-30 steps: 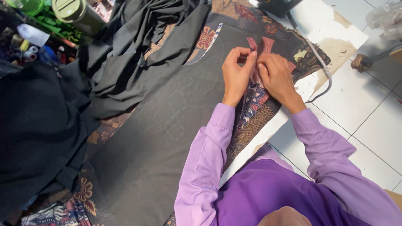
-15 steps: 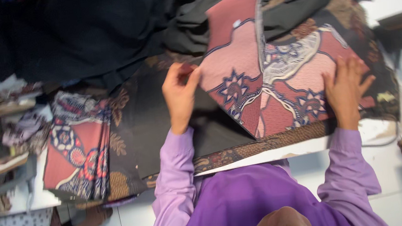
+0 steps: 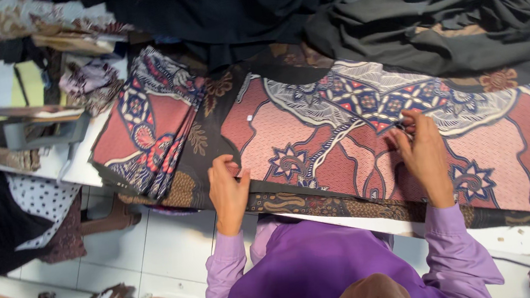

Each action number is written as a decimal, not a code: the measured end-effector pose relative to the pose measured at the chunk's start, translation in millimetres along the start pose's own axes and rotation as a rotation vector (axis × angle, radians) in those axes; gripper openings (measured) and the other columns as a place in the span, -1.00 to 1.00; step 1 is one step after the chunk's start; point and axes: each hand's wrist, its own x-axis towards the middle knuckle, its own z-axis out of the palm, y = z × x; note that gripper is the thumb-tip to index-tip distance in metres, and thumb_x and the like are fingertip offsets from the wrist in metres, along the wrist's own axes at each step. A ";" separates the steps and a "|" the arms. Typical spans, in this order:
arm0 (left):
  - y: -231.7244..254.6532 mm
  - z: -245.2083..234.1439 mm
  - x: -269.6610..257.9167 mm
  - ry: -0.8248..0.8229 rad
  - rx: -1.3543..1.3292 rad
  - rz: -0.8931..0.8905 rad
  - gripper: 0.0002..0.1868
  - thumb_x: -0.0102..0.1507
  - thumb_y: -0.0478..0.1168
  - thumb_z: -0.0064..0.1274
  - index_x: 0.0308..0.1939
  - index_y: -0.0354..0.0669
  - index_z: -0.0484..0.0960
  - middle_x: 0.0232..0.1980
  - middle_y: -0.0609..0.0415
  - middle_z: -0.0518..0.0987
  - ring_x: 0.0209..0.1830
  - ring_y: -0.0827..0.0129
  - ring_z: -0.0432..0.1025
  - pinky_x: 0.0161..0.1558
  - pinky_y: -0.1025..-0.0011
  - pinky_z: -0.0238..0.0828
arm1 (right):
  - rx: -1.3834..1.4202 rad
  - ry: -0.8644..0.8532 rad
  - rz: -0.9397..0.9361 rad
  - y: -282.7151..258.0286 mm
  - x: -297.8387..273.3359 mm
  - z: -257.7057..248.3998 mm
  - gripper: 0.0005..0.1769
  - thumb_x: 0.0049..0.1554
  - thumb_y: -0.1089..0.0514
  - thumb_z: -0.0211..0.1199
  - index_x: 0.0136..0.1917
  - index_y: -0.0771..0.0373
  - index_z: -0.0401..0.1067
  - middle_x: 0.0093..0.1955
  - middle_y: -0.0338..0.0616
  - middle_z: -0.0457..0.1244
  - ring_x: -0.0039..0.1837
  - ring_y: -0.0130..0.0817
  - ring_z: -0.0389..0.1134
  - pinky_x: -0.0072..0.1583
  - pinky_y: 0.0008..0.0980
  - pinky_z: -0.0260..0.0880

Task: The person irons a dark gray garment on a patterned ironing board. They repeatedly smooth the fabric, iron it, fold it, and place it on a stack of similar folded items. The person handles the garment and iron throughout the clip.

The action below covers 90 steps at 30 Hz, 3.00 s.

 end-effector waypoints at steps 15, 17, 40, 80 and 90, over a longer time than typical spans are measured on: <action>27.6 70.7 -45.3 -0.221 0.010 0.565 0.28 0.00 0.35 0.30 0.50 -0.46 0.12 0.58 -0.32 0.11 0.63 -0.13 -0.03 0.54 -0.17 -0.23 | 0.729 -0.559 0.007 -123.1 58.4 41.0 -0.66 0.24 0.22 0.27 0.28 0.29 0.42 0.14 -0.22 0.30 0.07 -0.56 0.31 0.05 -0.52 0.34; 20.7 70.0 -47.9 -0.160 -0.007 0.531 0.20 0.00 0.28 0.27 0.47 -0.46 0.17 0.54 -0.34 0.19 0.58 -0.15 0.06 0.50 -0.15 -0.16 | 0.860 -0.578 -0.141 -151.8 72.8 62.1 -0.70 0.29 0.25 0.29 0.28 0.32 0.42 0.17 -0.22 0.29 0.13 -0.55 0.29 0.11 -0.54 0.33; -8.8 -119.3 48.5 0.291 -0.514 0.204 -0.76 0.34 -0.16 0.22 -0.02 -0.25 0.71 -0.22 0.15 0.64 -0.29 0.55 0.46 -0.25 0.50 0.40 | -0.110 -0.129 -0.939 -247.3 144.4 95.5 -0.75 0.14 0.23 0.37 0.08 0.07 0.43 -0.02 -0.23 0.26 0.23 -0.13 0.31 0.52 0.23 0.09; 6.6 92.2 168.3 0.008 0.602 0.694 -0.33 0.42 0.03 -0.14 0.54 -0.23 0.26 0.66 -0.15 0.13 0.69 0.03 -0.07 0.55 -0.18 -0.29 | -0.595 0.497 0.318 177.6 -5.4 -42.7 -0.15 0.21 -0.15 0.42 0.51 0.42 0.20 0.54 0.34 0.09 0.54 0.24 0.07 0.42 0.16 -0.04; 41.5 103.0 45.4 -0.393 0.255 0.861 -0.22 0.28 0.11 -0.01 0.54 -0.04 0.20 0.61 -0.09 0.16 0.64 0.09 -0.03 0.53 -0.05 -0.22 | -0.079 -0.067 -0.169 24.2 -47.8 43.2 -0.20 0.05 -0.25 0.34 0.49 -0.04 0.26 0.54 -0.09 0.16 0.60 -0.05 0.12 0.54 -0.01 0.07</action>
